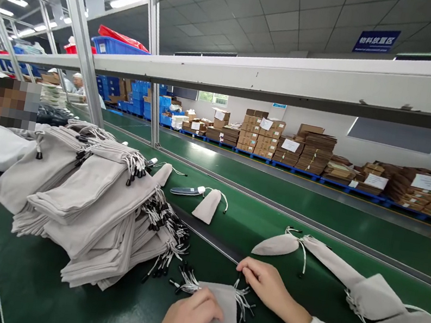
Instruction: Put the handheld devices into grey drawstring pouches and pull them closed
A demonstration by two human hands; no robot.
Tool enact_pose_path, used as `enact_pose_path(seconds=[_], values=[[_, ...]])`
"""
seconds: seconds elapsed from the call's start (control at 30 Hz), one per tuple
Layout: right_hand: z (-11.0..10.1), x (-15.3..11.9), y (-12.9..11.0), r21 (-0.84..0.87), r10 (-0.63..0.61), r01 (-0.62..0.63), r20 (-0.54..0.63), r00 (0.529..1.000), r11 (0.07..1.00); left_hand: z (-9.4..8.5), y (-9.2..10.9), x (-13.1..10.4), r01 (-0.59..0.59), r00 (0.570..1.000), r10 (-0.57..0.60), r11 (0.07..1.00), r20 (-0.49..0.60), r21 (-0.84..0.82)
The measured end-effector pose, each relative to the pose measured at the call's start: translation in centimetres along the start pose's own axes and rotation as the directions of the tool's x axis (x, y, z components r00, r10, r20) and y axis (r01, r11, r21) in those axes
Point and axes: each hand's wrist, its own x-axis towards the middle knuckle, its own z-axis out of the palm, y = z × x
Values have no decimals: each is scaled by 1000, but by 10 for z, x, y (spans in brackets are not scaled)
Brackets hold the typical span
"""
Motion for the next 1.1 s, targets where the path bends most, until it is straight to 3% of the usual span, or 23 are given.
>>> enact_pose_path(seconds=[0.17, 0.47, 1.1], values=[[8, -2, 3, -81, -19, 19, 6, 1000, 997, 2, -1, 0, 2, 999, -3, 1000, 41, 22], [9, -2, 5, -67, -20, 21, 5, 1000, 998, 2, 4, 1, 63, 995, -65, 998, 71, 32], [6, -2, 2, -76, -15, 16, 8, 1000, 997, 4, -1, -1, -17, 999, 12, 996, 51, 90]])
